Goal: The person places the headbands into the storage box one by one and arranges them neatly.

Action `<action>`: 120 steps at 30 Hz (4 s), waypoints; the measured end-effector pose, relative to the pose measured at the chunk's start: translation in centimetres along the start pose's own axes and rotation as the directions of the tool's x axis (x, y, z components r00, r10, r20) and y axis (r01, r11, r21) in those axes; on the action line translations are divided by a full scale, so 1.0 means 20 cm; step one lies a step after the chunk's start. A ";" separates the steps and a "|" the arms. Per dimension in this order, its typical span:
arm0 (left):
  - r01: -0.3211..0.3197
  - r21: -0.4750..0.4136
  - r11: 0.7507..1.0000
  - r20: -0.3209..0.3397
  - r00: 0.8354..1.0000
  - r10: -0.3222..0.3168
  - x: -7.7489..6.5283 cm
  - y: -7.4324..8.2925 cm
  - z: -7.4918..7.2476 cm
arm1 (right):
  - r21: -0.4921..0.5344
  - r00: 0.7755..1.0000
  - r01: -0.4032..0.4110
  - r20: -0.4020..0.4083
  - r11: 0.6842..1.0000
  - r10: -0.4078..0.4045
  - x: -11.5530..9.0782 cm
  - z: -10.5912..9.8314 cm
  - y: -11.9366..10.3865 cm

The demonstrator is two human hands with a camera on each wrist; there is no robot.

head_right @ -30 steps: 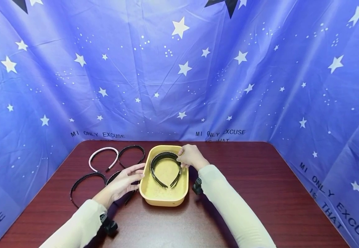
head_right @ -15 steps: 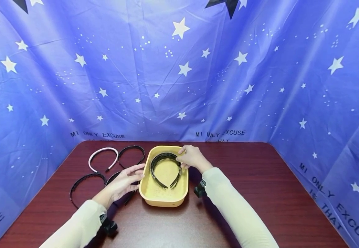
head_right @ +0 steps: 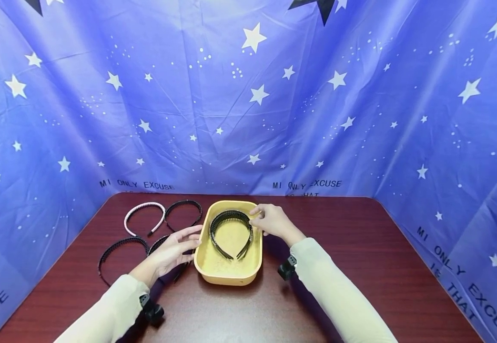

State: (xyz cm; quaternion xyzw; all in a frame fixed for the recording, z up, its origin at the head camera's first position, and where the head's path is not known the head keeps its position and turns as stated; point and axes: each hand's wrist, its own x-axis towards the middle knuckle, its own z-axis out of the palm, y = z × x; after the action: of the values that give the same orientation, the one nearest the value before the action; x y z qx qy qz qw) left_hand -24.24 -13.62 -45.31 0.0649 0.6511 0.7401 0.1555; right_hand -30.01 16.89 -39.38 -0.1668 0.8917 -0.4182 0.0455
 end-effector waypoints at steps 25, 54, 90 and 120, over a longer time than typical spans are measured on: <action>0.012 -0.008 1.000 -0.002 1.000 -0.012 0.01 0.00 -0.01 | 0.054 0.998 0.035 -0.053 0.998 -0.032 -0.13 -0.02 0.07; 0.016 -0.013 1.000 0.002 1.000 -0.016 0.01 -0.01 -0.01 | 0.356 0.996 -0.054 0.081 0.933 0.027 -0.21 0.02 0.16; -0.028 0.061 0.998 0.024 0.999 0.027 -0.02 0.03 0.00 | 0.626 0.990 -0.107 0.137 0.772 0.026 -0.26 0.11 0.20; -0.141 0.433 0.890 -0.046 0.983 0.178 -0.11 0.24 -0.19 | 0.650 0.995 -0.065 0.104 0.758 -0.004 -0.27 0.12 0.20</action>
State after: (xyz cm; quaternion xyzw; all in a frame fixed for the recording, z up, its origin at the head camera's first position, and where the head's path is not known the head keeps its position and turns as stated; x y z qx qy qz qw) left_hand -24.08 -18.37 -40.93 0.1194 0.7958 0.5917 0.0485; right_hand -25.41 19.29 -44.29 -0.1467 0.6898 -0.6926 0.1515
